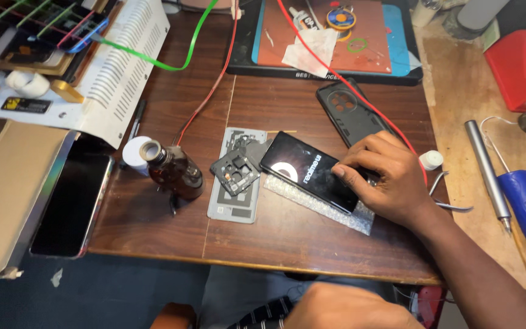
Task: The person tests a smartphone that boots to its logo screen, then removes the back cover and mid-frame to expose the internals. They detach a small component, unscrew fasteners with a precision screwdriver, and pry at the battery with a metal pry tool to loosen it from the phone body.
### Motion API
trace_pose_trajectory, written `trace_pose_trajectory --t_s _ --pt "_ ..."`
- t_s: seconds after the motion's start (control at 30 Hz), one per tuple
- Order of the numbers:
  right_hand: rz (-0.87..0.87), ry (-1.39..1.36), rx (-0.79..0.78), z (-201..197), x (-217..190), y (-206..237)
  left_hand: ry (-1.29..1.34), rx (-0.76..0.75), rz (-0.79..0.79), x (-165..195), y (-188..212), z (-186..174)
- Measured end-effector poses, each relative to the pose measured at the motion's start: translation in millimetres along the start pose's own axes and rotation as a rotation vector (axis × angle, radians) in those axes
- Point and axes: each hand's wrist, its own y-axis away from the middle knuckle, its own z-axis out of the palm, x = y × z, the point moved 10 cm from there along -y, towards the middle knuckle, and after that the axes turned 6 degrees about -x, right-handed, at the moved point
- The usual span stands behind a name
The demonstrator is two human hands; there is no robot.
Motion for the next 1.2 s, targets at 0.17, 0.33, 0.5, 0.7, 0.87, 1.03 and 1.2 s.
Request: trace_pose_trajectory --t_s 0.17,0.33,0.5,0.7,0.87,1.03,1.2 --pt "0.050 -0.056 0.035 -3 6 1 -0.266 0.069 -0.039 14 -28 -36" --pt "0.132 -0.052 0.140 -20 18 4 -0.510 0.199 -0.323 -16 1 -83" --pt "0.328 -0.209 0.094 -14 36 7 -0.547 0.300 -0.182 29 -22 -112" --pt "0.166 0.011 -0.113 -2 4 -5 -0.505 0.268 -0.306 1 -1 -113" --pt "0.191 0.226 -0.331 36 -12 -5 -0.176 0.289 -0.405 -10 4 -111" --pt "0.214 0.262 -0.338 42 -16 -11 0.251 0.246 -0.607 -30 5 -84" --pt "0.249 0.261 -0.260 35 -17 -12 0.433 0.312 -0.595 -42 8 -71"
